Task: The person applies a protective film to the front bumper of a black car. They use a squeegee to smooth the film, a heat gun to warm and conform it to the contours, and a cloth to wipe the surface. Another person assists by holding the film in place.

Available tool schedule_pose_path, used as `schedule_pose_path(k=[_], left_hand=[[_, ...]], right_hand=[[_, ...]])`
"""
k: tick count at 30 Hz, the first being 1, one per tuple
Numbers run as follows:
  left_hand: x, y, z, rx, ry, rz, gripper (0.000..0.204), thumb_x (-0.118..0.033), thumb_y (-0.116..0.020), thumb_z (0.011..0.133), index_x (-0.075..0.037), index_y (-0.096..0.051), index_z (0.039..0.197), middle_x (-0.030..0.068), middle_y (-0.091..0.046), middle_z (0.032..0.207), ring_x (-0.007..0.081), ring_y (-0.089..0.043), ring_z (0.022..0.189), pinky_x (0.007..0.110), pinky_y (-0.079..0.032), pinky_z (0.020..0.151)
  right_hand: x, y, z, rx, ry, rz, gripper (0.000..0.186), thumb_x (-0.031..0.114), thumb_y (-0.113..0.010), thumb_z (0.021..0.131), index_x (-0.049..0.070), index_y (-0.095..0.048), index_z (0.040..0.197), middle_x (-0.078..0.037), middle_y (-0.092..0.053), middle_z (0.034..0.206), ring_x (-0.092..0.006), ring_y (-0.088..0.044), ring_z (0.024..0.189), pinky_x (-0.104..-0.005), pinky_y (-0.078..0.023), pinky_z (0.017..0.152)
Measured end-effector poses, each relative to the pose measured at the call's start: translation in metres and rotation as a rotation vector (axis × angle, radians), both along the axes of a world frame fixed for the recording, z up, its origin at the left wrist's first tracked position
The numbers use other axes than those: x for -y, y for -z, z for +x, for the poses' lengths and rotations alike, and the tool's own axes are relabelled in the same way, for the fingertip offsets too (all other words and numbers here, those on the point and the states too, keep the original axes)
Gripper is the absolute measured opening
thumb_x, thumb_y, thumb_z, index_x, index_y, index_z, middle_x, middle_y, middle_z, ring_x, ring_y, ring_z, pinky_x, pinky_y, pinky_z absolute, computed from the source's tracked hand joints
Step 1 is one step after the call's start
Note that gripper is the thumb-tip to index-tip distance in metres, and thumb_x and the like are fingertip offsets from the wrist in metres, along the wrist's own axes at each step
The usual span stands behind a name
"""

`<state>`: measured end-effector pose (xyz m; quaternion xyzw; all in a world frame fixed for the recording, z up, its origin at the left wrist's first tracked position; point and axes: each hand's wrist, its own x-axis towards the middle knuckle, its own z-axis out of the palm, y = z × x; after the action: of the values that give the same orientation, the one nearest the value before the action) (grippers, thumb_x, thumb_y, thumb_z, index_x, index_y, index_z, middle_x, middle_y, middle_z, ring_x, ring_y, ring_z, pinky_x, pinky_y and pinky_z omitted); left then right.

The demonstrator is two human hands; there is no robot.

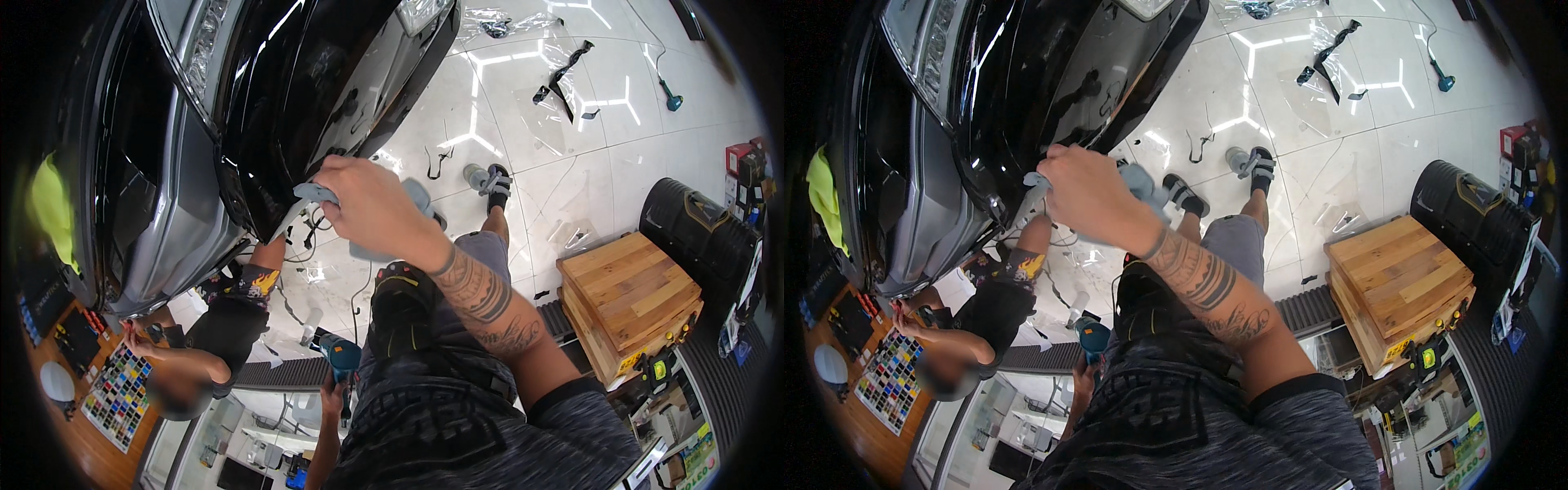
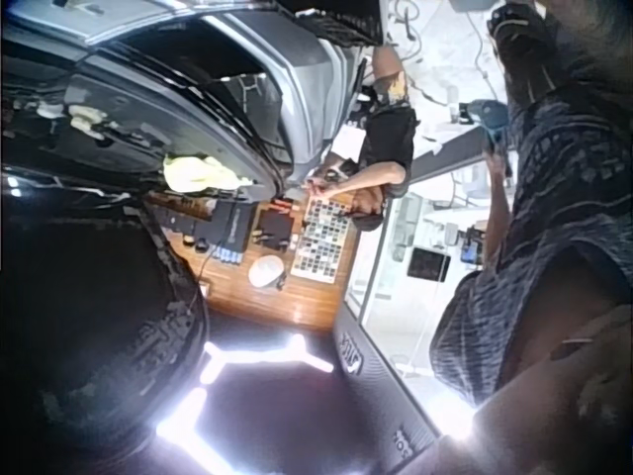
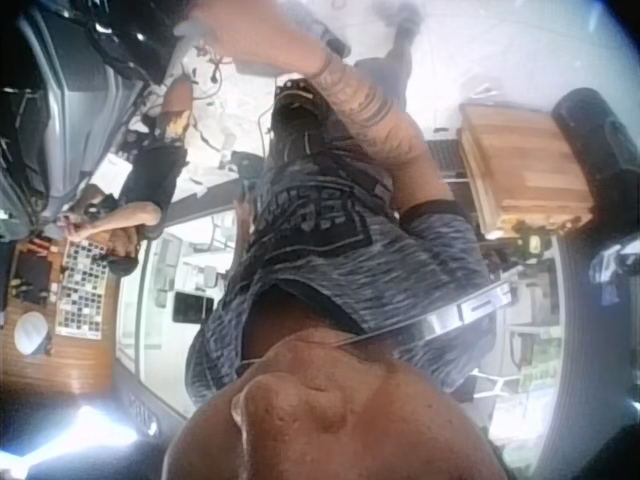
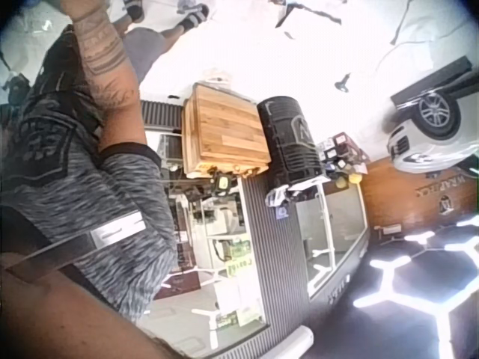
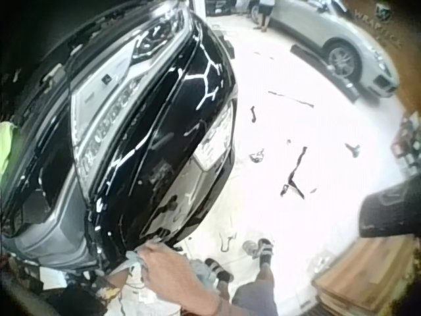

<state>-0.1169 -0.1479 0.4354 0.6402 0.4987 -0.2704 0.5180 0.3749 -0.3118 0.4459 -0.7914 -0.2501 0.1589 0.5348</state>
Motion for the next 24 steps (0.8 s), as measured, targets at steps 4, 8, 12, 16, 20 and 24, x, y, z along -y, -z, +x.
schedule_pose_path(k=[4,8,12,16,20,24], left_hand=[[0.001,0.001,0.004,-0.031,-0.069,-0.054,0.046,-0.013,-0.057,0.076,0.002,-0.054,0.120,0.0053,-0.059,0.082,0.0112,-0.054,0.063,0.026,-0.046,0.055],[-0.003,0.006,-0.006,-0.018,-0.079,-0.041,0.046,-0.016,-0.059,0.076,0.001,-0.055,0.119,0.0040,-0.059,0.083,0.0106,-0.053,0.063,0.026,-0.045,0.056],[0.003,0.000,0.005,-0.016,-0.046,-0.064,0.044,-0.015,-0.058,0.076,0.000,-0.055,0.118,0.0027,-0.058,0.081,0.0097,-0.052,0.062,0.026,-0.044,0.055],[0.009,-0.011,0.012,-0.066,-0.110,-0.053,0.041,-0.013,-0.058,0.077,-0.001,-0.056,0.116,0.0027,-0.058,0.079,0.0095,-0.052,0.061,0.025,-0.044,0.054],[0.013,-0.013,0.014,-0.087,-0.083,-0.071,0.045,-0.011,-0.060,0.077,0.000,-0.054,0.120,0.0026,-0.058,0.079,0.0098,-0.052,0.061,0.025,-0.045,0.054],[0.013,-0.015,0.007,-0.053,-0.027,-0.031,0.049,-0.012,-0.061,0.078,0.000,-0.052,0.125,0.0025,-0.059,0.080,0.0096,-0.052,0.061,0.025,-0.046,0.055]], right_hand=[[0.003,0.005,0.013,0.181,-0.113,-0.124,0.016,0.003,-0.063,0.069,0.001,-0.065,0.085,-0.012,-0.060,0.091,-0.0316,-0.060,0.085,-0.0398,-0.051,0.069],[0.008,0.014,0.012,0.311,-0.101,-0.196,0.019,0.004,-0.063,0.066,0.003,-0.063,0.086,-0.010,-0.059,0.094,-0.0292,-0.059,0.088,-0.0390,-0.051,0.067],[0.026,0.035,-0.014,0.210,0.037,0.015,0.025,0.006,-0.065,0.066,0.004,-0.061,0.091,-0.008,-0.058,0.094,-0.0270,-0.058,0.089,-0.0379,-0.051,0.065],[0.037,0.052,-0.071,0.085,-0.099,0.021,0.013,0.011,-0.064,0.073,0.007,-0.061,0.085,-0.007,-0.056,0.085,-0.0260,-0.058,0.084,-0.0377,-0.050,0.064],[0.025,0.051,-0.063,0.044,-0.088,0.177,0.015,0.014,-0.066,0.074,0.006,-0.064,0.087,-0.007,-0.061,0.086,-0.0272,-0.059,0.086,-0.0380,-0.050,0.068],[0.013,0.028,-0.013,0.057,0.067,0.237,0.017,0.013,-0.067,0.076,0.003,-0.066,0.090,-0.008,-0.061,0.084,-0.0272,-0.060,0.081,-0.0366,-0.049,0.067]])
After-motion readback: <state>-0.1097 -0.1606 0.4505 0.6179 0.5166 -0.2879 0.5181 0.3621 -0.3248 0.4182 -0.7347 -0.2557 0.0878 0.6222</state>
